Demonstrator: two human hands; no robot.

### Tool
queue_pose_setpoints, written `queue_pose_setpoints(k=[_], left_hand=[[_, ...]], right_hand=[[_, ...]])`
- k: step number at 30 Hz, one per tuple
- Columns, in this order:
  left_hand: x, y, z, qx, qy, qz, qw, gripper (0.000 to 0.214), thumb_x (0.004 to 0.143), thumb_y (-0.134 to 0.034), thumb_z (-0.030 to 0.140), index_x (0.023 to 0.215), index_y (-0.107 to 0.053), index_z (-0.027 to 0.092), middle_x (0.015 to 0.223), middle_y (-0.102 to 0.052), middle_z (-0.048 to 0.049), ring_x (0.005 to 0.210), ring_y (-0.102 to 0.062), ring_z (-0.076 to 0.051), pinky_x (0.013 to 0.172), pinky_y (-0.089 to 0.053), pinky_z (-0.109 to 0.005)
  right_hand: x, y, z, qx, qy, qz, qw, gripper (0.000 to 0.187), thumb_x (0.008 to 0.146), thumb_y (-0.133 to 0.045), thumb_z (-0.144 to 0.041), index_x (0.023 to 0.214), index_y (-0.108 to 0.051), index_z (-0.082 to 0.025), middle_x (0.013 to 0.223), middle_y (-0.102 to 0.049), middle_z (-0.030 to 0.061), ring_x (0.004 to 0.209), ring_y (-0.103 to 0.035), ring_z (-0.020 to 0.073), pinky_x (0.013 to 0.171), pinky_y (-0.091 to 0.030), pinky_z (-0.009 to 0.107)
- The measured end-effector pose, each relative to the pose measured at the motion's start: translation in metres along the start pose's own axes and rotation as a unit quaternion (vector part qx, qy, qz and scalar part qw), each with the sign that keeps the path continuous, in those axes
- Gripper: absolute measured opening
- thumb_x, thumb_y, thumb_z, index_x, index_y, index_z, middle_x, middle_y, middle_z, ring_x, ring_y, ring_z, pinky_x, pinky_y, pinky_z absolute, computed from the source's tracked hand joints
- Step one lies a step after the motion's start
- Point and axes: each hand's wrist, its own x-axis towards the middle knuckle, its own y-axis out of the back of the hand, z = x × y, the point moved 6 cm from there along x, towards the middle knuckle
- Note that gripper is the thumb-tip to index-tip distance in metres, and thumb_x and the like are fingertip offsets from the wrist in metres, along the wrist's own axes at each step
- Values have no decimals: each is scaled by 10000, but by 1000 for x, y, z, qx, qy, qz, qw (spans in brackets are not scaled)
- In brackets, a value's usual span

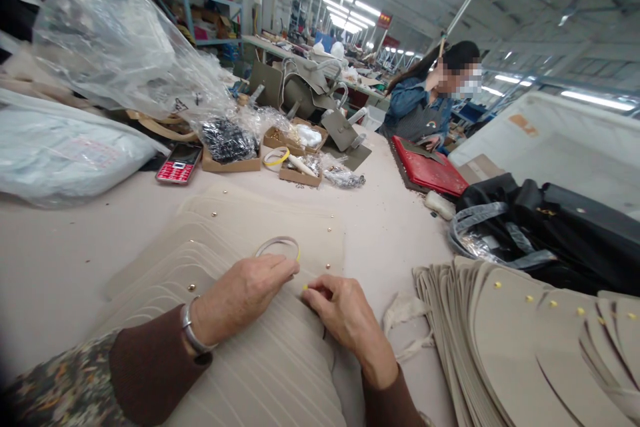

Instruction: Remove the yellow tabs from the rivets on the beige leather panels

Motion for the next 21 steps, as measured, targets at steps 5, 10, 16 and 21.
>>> queue_pose_setpoints(k=[5, 10, 16, 21], left_hand=[[-2, 4, -2, -56, -26, 73, 995, 177, 970, -418, 161, 1105, -531, 186, 944, -674, -37, 860, -648, -158, 770, -511, -268], [-4, 6, 3, -75, -66, 113, 989, 331, 984, -405, 183, 1314, -390, 175, 1089, -684, -79, 947, -673, -162, 793, -543, -271], [-4, 2, 7, -71, -51, 71, 994, 269, 985, -372, 180, 1253, -393, 166, 1007, -687, -75, 869, -676, -181, 703, -528, -279], [-1, -3, 3, -74, -20, 35, 996, 116, 981, -386, 189, 1042, -485, 185, 864, -643, -24, 779, -633, -171, 653, -465, -266]], right_hand=[[-8, 17, 11, 62, 4, 134, 989, 176, 846, -596, -286, 873, -731, -176, 753, -736, 26, 636, -644, 159, 606, -471, 244], [-14, 16, -18, 95, 131, 147, 976, 167, 886, -559, -224, 985, -686, -181, 889, -725, 59, 743, -655, 160, 683, -508, 261], [-18, 8, -45, 14, 253, 168, 953, 170, 890, -491, -122, 919, -644, -192, 836, -705, 61, 770, -641, 159, 728, -504, 276], [-20, 5, -42, -56, 242, 230, 941, 200, 840, -479, -114, 791, -654, -199, 670, -663, 27, 604, -601, 134, 608, -478, 241]])
